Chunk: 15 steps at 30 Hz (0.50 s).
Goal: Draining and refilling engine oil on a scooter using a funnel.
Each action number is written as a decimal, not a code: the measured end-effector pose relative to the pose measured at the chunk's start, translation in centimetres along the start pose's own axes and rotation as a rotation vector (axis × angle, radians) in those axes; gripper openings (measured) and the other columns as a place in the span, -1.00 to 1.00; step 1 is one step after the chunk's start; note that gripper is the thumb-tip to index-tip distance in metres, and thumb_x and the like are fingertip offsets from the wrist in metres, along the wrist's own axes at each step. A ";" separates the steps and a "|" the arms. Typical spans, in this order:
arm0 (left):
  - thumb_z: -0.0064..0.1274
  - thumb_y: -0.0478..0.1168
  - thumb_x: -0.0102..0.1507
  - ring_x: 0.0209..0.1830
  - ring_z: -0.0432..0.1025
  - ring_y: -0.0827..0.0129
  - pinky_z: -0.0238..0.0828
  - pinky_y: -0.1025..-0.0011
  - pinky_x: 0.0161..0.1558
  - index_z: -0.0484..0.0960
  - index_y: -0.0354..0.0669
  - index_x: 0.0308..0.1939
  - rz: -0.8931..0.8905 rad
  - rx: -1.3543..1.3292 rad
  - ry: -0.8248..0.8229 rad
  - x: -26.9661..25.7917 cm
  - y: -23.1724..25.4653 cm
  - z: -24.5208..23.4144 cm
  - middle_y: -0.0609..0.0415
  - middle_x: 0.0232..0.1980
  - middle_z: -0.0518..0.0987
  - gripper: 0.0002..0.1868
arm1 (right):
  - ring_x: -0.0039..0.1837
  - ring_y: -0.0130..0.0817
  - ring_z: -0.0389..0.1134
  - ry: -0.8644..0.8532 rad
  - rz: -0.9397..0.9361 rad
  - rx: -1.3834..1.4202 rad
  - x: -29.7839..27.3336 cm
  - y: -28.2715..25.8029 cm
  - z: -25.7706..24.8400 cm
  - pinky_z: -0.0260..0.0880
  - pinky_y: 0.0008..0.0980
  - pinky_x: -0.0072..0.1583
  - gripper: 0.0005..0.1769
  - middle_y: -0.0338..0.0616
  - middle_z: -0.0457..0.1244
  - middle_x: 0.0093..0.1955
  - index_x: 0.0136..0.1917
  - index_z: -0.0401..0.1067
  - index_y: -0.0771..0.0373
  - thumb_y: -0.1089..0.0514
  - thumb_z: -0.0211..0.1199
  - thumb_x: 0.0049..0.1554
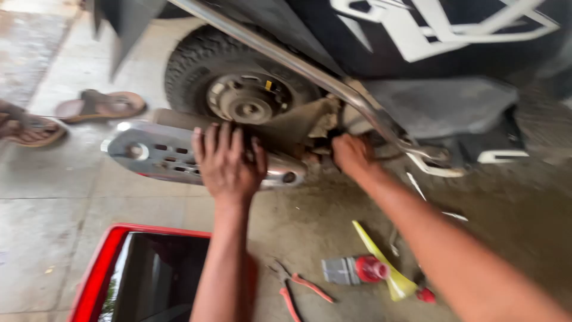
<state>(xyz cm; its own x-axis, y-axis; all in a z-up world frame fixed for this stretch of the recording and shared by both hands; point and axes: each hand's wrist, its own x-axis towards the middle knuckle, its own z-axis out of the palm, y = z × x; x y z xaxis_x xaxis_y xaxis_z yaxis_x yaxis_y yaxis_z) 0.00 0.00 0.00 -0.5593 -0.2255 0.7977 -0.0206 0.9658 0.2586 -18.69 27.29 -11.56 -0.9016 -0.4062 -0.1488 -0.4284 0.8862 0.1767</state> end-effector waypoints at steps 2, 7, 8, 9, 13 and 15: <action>0.07 -0.10 0.30 0.29 0.39 -0.04 0.01 -0.03 0.52 0.69 -0.32 -0.05 -0.001 -0.013 -0.011 -0.4 0.4 0.1 -0.18 0.17 0.61 -0.67 | -0.24 -0.03 0.43 0.150 -0.170 0.040 -2.9 2.2 -1.6 0.42 -0.04 -0.19 -0.85 0.09 0.29 -0.30 -0.21 0.54 0.28 0.23 0.18 0.12; 0.06 -0.10 0.31 0.30 0.39 -0.04 -0.03 -0.04 0.53 0.69 -0.30 -0.04 -0.005 -0.001 -0.031 -0.4 0.4 -0.1 -0.15 0.18 0.62 -0.68 | -0.25 0.01 0.42 0.174 -0.137 0.115 -14.3 4.3 -5.7 0.41 -0.03 -0.24 -0.67 0.06 0.35 -0.22 0.02 0.47 0.23 -0.06 0.11 0.26; 0.07 -0.10 0.33 0.31 0.39 -0.05 -0.04 -0.04 0.53 0.69 -0.30 -0.03 -0.002 -0.001 -0.037 -0.5 0.2 -0.2 -0.15 0.18 0.62 -0.67 | -0.19 0.02 0.43 0.097 -0.158 0.055 -16.1 5.7 -4.0 0.43 -0.01 -0.18 -0.63 0.07 0.36 -0.21 0.01 0.47 0.21 -0.12 0.09 0.25; 0.07 -0.09 0.35 0.31 0.38 -0.05 -0.05 -0.04 0.53 0.69 -0.31 -0.02 0.000 -0.006 -0.039 -0.5 0.3 0.1 -0.15 0.18 0.62 -0.67 | -0.13 0.03 0.44 0.022 -0.176 -0.011 -17.9 7.5 -2.4 0.45 0.00 -0.12 -0.58 0.08 0.38 -0.19 -0.01 0.48 0.20 -0.19 0.08 0.25; 0.07 -0.09 0.36 0.34 0.37 -0.02 -0.08 -0.02 0.56 0.68 -0.31 -0.01 -0.005 0.027 -0.049 -0.7 0.5 0.0 -0.14 0.21 0.61 -0.68 | -0.06 0.03 0.44 -0.273 -0.156 0.016 -24.9 13.1 9.1 0.47 0.01 -0.02 -0.60 0.06 0.38 -0.13 -0.05 0.50 0.19 -0.18 0.16 0.17; 0.08 -0.08 0.35 0.34 0.36 -0.03 -0.10 -0.03 0.55 0.68 -0.32 -0.01 0.015 0.016 -0.066 -0.7 0.6 -0.1 -0.14 0.20 0.61 -0.66 | 0.07 -0.03 0.46 -0.668 -0.114 0.122 -28.5 14.1 14.6 0.46 -0.03 0.15 -0.58 0.05 0.40 -0.01 0.04 0.54 0.13 -0.21 0.24 0.11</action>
<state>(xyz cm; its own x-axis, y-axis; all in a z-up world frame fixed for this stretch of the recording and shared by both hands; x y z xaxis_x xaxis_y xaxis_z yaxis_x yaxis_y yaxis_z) 0.40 0.69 -0.34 -0.6129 -0.2025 0.7637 -0.0249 0.9711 0.2376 1.80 54.64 -19.02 -0.6042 -0.3089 -0.7345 -0.4733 0.8807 0.0191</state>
